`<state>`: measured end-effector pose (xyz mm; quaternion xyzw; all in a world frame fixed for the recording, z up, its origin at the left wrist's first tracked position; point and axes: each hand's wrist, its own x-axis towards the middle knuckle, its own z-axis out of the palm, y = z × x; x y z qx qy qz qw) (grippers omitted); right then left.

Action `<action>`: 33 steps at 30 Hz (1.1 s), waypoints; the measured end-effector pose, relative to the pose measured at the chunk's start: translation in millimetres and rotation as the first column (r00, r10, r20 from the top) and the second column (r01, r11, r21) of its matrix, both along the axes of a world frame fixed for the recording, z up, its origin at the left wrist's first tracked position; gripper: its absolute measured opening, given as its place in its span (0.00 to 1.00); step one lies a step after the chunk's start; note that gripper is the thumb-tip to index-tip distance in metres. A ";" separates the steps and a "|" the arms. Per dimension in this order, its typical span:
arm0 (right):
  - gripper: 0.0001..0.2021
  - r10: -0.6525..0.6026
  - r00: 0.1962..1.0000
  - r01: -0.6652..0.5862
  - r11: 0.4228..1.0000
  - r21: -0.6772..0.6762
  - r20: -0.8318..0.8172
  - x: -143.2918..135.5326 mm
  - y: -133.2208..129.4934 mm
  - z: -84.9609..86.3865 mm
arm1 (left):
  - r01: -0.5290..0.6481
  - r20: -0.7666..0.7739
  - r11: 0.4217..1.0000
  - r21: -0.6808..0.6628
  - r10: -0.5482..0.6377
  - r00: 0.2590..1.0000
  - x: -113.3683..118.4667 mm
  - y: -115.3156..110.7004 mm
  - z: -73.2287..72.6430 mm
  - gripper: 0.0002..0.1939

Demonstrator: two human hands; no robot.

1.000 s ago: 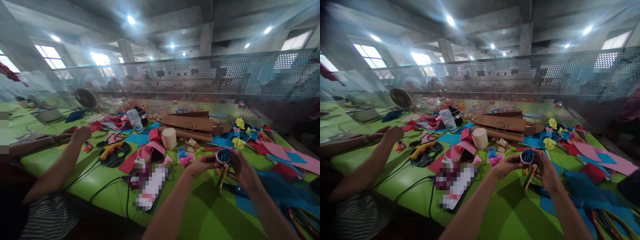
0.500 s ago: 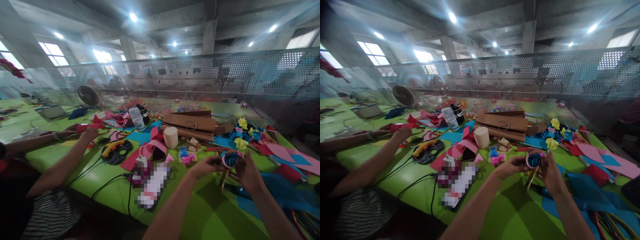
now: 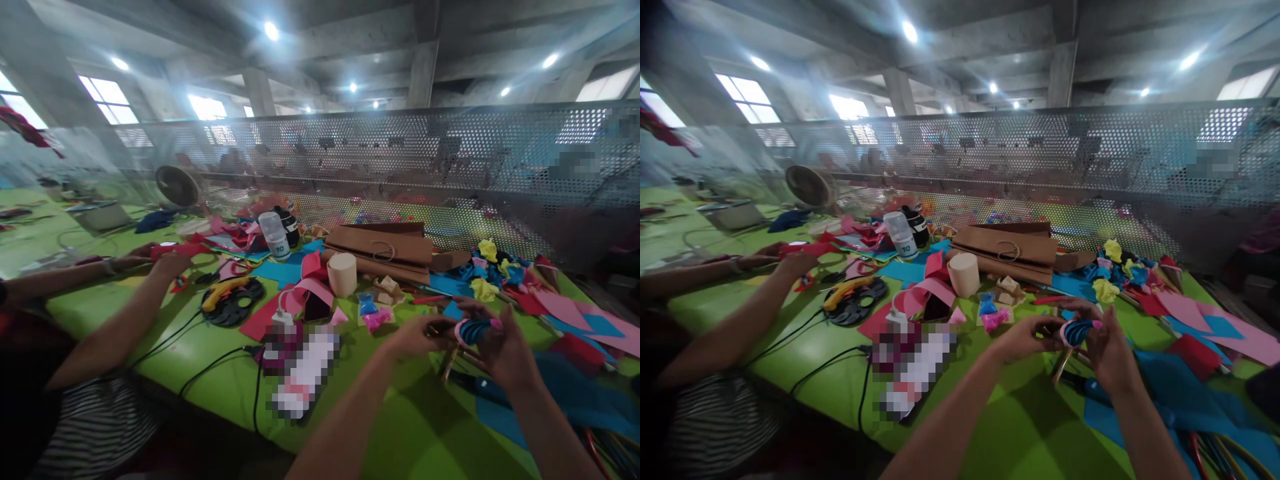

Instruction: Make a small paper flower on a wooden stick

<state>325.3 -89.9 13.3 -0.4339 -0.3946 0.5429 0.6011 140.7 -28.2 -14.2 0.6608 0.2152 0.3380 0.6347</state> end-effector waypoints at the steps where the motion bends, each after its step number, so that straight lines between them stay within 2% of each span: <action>1: 0.32 0.004 1.000 -0.004 1.000 -0.015 0.007 1.7 1.4 -1.6 | -0.053 0.029 0.999 0.009 0.052 0.998 1.4 -0.1 1.0 0.29; 4: 0.30 -0.021 0.996 0.021 1.000 -0.008 0.091 1.5 6.8 -10.4 | -0.206 0.165 0.977 -0.043 0.211 0.963 6.2 0.2 2.8 0.30; 7: 0.27 -0.043 0.981 0.036 0.999 0.039 0.187 -9.9 11.5 -20.8 | -0.287 0.248 0.953 -0.097 0.303 0.920 11.7 -1.7 2.6 0.29; 10: 0.30 -0.054 0.981 0.039 0.996 0.082 0.189 -25.0 13.6 -27.7 | -0.382 0.232 0.922 -0.071 0.387 0.892 18.1 -8.3 0.6 0.24; 14: 0.23 -0.127 0.972 0.119 0.991 0.056 0.199 -29.8 12.3 -27.9 | -0.452 0.158 0.892 -0.017 0.449 0.879 23.2 -16.0 -1.3 0.19; 16: 0.22 -0.172 0.959 0.170 0.985 0.029 0.226 -25.3 10.4 -24.9 | -0.414 0.152 0.909 -0.057 0.418 0.896 21.1 -15.4 -0.1 0.22; 19: 0.24 -0.175 0.946 0.194 0.980 -0.046 0.272 -18.0 7.8 -20.2 | -0.341 0.237 0.917 -0.206 0.385 0.892 13.2 -10.7 5.6 0.23; 21: 0.25 -0.135 0.956 0.160 0.984 -0.078 0.261 -16.1 7.0 -18.6 | -0.287 0.322 0.907 -0.309 0.384 0.865 7.8 -8.5 10.9 0.21; 24: 0.22 -0.035 0.975 0.049 0.997 -0.057 0.218 -17.6 7.2 -19.6 | -0.138 0.380 0.894 -0.426 0.315 0.869 4.2 -9.6 17.5 0.26; 28: 0.22 0.036 0.977 -0.037 0.999 -0.001 0.209 -21.1 8.2 -23.2 | 0.019 0.362 0.872 -0.489 0.183 0.914 5.9 -14.0 19.5 0.31; 33: 0.23 0.047 0.982 -0.045 0.999 -0.015 0.184 -20.5 7.7 -25.1 | 0.050 0.366 0.855 -0.516 0.167 0.915 6.9 -13.8 16.4 0.32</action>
